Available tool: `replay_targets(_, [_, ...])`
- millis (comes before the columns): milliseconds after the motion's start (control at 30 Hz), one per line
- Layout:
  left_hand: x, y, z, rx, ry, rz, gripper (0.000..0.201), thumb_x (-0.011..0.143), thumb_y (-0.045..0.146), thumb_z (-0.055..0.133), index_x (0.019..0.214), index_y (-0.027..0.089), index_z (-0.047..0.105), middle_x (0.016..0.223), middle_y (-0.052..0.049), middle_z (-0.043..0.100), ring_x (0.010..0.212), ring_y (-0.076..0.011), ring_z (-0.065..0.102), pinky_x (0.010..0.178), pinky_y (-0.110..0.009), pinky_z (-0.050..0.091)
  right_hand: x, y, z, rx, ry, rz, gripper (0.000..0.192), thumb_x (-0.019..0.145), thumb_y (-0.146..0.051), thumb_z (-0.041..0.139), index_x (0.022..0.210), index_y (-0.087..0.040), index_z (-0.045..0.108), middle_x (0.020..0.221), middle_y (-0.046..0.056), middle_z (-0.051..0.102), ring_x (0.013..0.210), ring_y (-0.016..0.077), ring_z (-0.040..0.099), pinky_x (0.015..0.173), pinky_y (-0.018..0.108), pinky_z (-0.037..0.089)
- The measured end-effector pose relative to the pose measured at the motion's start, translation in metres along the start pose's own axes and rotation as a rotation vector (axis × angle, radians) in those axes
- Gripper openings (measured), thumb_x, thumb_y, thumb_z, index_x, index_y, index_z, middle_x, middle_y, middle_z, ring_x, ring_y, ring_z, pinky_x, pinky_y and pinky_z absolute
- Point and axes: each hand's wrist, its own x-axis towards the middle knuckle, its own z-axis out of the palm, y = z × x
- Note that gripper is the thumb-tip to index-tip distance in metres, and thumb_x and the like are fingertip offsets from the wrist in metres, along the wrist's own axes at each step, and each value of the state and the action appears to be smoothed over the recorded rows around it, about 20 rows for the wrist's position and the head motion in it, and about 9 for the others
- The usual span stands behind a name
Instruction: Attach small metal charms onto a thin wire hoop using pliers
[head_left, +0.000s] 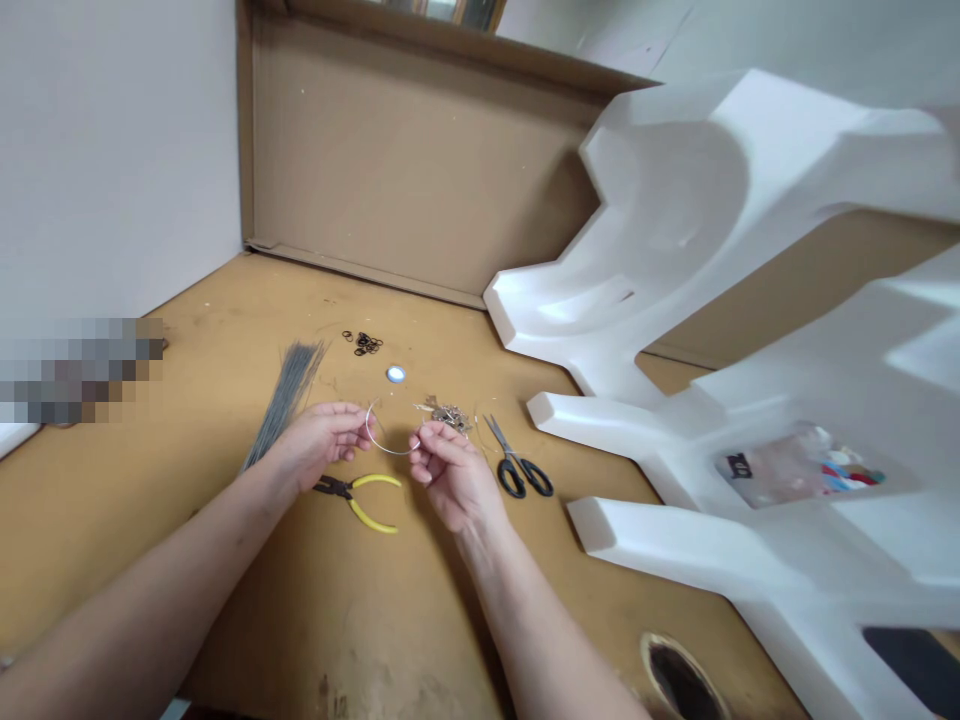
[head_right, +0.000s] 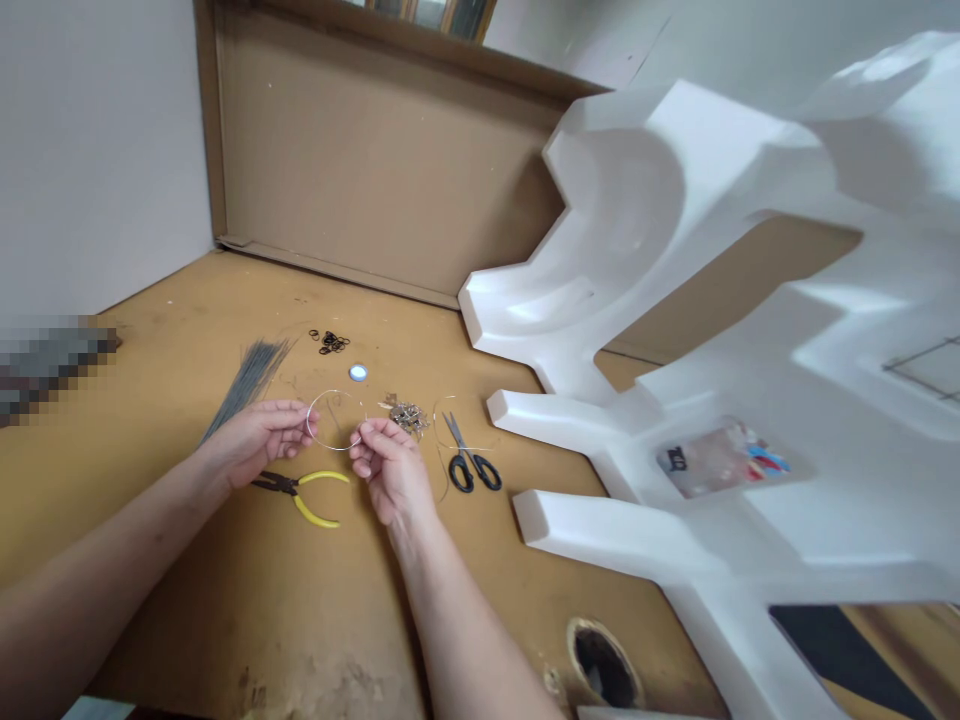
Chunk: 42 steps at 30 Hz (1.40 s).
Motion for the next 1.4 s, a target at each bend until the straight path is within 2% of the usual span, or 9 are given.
replay_targets(333, [-0.0016, 0.0007, 0.0019, -0.009, 0.015, 0.035, 0.011, 0.063, 0.018, 0.065, 0.061, 0.012, 0.057, 0.056, 0.000, 0.057, 0.051, -0.0062, 0.051, 0.048, -0.017, 0.035, 0.0011, 0.0028, -0.0018, 0.012, 0.025, 0.004, 0.019, 0.052, -0.018, 0.073, 0.056, -0.015, 0.055, 0.051, -0.001, 0.057, 0.044, 0.0068, 0.049, 0.036, 0.016, 0.024])
replay_targets(800, [-0.0027, -0.0002, 0.0046, -0.020, 0.040, 0.062, 0.010, 0.064, 0.016, 0.064, 0.058, 0.012, 0.056, 0.056, 0.000, 0.058, 0.051, -0.0052, 0.051, 0.048, -0.016, 0.034, 0.0005, 0.0035, 0.0025, 0.043, 0.063, 0.026, 0.020, 0.047, -0.016, 0.074, 0.054, -0.015, 0.056, 0.050, -0.002, 0.059, 0.042, 0.0062, 0.050, 0.034, 0.015, 0.024])
replay_targets(1400, [-0.0013, -0.0071, 0.0069, -0.037, 0.046, 0.069, 0.011, 0.061, 0.018, 0.065, 0.061, 0.013, 0.056, 0.058, -0.001, 0.059, 0.054, -0.0072, 0.053, 0.050, -0.018, 0.034, -0.0010, 0.0048, 0.0053, 0.101, 0.048, 0.026, 0.017, 0.053, -0.014, 0.073, 0.056, -0.014, 0.056, 0.051, 0.000, 0.062, 0.049, 0.0092, 0.059, 0.036, 0.013, 0.033])
